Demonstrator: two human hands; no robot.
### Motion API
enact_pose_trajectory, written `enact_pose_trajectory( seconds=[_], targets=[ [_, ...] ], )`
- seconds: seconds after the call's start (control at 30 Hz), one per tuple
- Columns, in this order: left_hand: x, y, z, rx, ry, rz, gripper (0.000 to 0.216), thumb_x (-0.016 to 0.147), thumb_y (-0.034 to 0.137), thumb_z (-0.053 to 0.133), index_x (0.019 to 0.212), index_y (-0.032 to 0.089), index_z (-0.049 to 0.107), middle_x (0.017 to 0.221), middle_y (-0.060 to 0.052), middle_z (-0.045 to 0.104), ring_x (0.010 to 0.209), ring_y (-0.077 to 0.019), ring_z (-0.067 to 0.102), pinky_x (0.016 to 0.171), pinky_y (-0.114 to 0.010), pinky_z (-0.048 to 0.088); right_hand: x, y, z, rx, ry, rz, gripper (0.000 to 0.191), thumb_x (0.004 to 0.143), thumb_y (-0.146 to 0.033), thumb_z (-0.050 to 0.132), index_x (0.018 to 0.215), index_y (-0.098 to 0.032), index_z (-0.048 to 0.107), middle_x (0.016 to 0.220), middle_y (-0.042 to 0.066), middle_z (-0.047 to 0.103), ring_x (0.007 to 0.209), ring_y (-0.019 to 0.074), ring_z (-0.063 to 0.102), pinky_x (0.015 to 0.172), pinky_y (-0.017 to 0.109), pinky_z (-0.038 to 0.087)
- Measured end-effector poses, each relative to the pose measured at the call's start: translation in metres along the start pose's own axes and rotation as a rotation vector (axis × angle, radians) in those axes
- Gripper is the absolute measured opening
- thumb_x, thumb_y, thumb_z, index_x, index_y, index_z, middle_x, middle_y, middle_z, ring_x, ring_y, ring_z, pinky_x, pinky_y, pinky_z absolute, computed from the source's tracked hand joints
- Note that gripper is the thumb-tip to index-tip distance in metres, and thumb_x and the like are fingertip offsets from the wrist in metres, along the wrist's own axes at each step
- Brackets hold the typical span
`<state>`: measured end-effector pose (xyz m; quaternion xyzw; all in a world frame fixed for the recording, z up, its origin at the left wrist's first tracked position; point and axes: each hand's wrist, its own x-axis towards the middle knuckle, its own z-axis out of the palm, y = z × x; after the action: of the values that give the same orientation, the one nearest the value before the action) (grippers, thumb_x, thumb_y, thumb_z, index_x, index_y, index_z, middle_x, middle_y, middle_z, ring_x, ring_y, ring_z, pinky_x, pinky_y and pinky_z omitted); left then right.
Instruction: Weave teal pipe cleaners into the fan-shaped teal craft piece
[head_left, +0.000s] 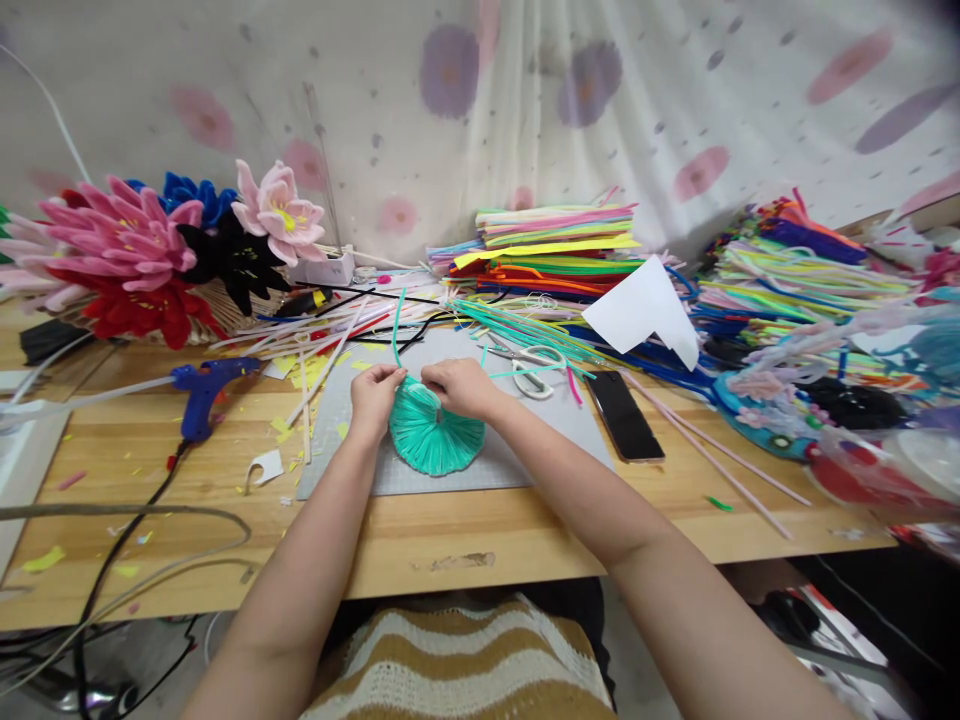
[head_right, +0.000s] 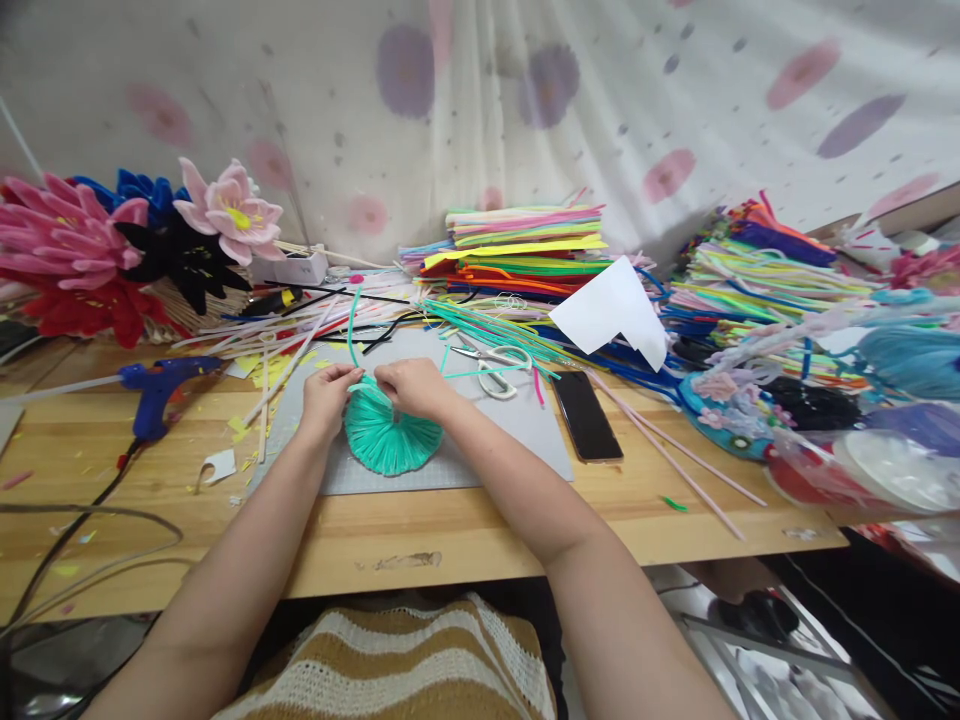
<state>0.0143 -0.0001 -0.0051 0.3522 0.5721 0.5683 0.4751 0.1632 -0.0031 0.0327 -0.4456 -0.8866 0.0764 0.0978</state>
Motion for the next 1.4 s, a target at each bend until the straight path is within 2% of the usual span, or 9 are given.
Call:
enact_pose_trajectory(
  seconds=[0.1,0.23,0.37,0.6,0.77,0.97,1.1,1.27,1.4],
  targets=[
    [0.000,0.001,-0.003,0.017,-0.046,-0.043,0.019,0.050,0.027,0.071,0.062,0.015,0.062,0.052,0.003,0.055,0.047,-0.0082,0.045,0.046,-0.020,0.033,-0.001,0.001,0.000,-0.001,-0.001,0.020,0.025,0.083,-0.026,0.039,0.092,-0.018,0.061,0.091,0.006,0.066,0.081,0.0153,0.056,0.062,0.024,0.027],
    [0.001,0.003,-0.012,0.089,-0.226,-0.089,0.033,0.048,0.037,0.073,0.070,0.014,0.065,0.059,0.000,0.059,0.052,-0.0102,0.050,0.048,-0.021,0.035,-0.002,0.006,0.002,0.053,0.015,0.067,0.025,0.083,-0.030,0.041,0.090,-0.018,0.061,0.088,0.005,0.067,0.077,0.0149,0.056,0.061,0.024,0.026],
    [0.001,0.006,-0.016,0.157,-0.286,-0.052,0.035,0.047,0.038,0.073,0.071,0.013,0.066,0.063,-0.001,0.062,0.053,-0.0111,0.051,0.050,-0.022,0.037,-0.003,0.009,0.001,0.125,0.029,0.047,0.023,0.081,-0.031,0.044,0.087,-0.018,0.062,0.083,0.004,0.067,0.072,0.0133,0.054,0.060,0.023,0.026],
    [0.006,0.001,-0.009,0.300,-0.193,0.158,0.018,0.056,0.031,0.063,0.063,0.014,0.063,0.058,0.000,0.060,0.053,-0.0111,0.050,0.053,-0.023,0.037,-0.003,0.011,-0.006,0.191,0.017,-0.009,0.020,0.077,-0.026,0.047,0.081,-0.016,0.063,0.075,0.003,0.064,0.064,0.0107,0.048,0.058,0.022,0.024],
    [0.008,-0.003,-0.006,0.416,-0.188,0.269,0.018,0.062,0.030,0.056,0.066,0.014,0.062,0.062,0.000,0.061,0.056,-0.0116,0.051,0.056,-0.023,0.039,0.001,0.014,0.000,0.380,0.020,0.074,0.025,0.078,-0.031,0.049,0.086,-0.013,0.064,0.070,0.001,0.061,0.059,0.0076,0.044,0.057,0.020,0.026],
    [0.000,0.006,-0.002,0.557,-0.081,0.411,0.009,0.060,0.025,0.056,0.062,0.016,0.057,0.060,0.001,0.057,0.059,-0.0112,0.050,0.060,-0.023,0.038,0.011,0.010,0.009,0.544,0.034,0.191,0.029,0.077,-0.034,0.053,0.089,-0.012,0.067,0.064,0.000,0.058,0.058,0.0072,0.044,0.055,0.019,0.027],
    [-0.001,0.010,-0.001,0.363,-0.161,0.255,0.015,0.056,0.021,0.056,0.068,0.015,0.063,0.057,0.002,0.056,0.056,-0.0108,0.050,0.056,-0.022,0.038,0.012,0.007,0.010,0.539,-0.006,0.209,0.030,0.074,-0.036,0.057,0.088,-0.013,0.069,0.068,0.001,0.062,0.064,0.0097,0.049,0.057,0.020,0.030],
    [0.005,0.016,-0.009,0.052,-0.468,-0.216,0.022,0.055,0.023,0.063,0.074,0.013,0.067,0.055,0.001,0.060,0.044,-0.0079,0.047,0.044,-0.020,0.034,0.010,0.011,0.011,0.703,0.009,0.226,0.030,0.073,-0.036,0.056,0.081,-0.010,0.070,0.071,0.002,0.064,0.067,0.0111,0.052,0.061,0.019,0.035],
    [0.011,0.021,-0.018,-0.060,-0.587,-0.314,0.027,0.054,0.023,0.073,0.078,0.013,0.068,0.064,-0.002,0.065,0.053,-0.0097,0.057,0.051,-0.020,0.042,0.009,0.015,0.005,0.809,-0.014,0.222,0.031,0.071,-0.036,0.056,0.074,-0.007,0.068,0.063,0.001,0.058,0.059,0.0082,0.045,0.056,0.019,0.033]
  ],
)
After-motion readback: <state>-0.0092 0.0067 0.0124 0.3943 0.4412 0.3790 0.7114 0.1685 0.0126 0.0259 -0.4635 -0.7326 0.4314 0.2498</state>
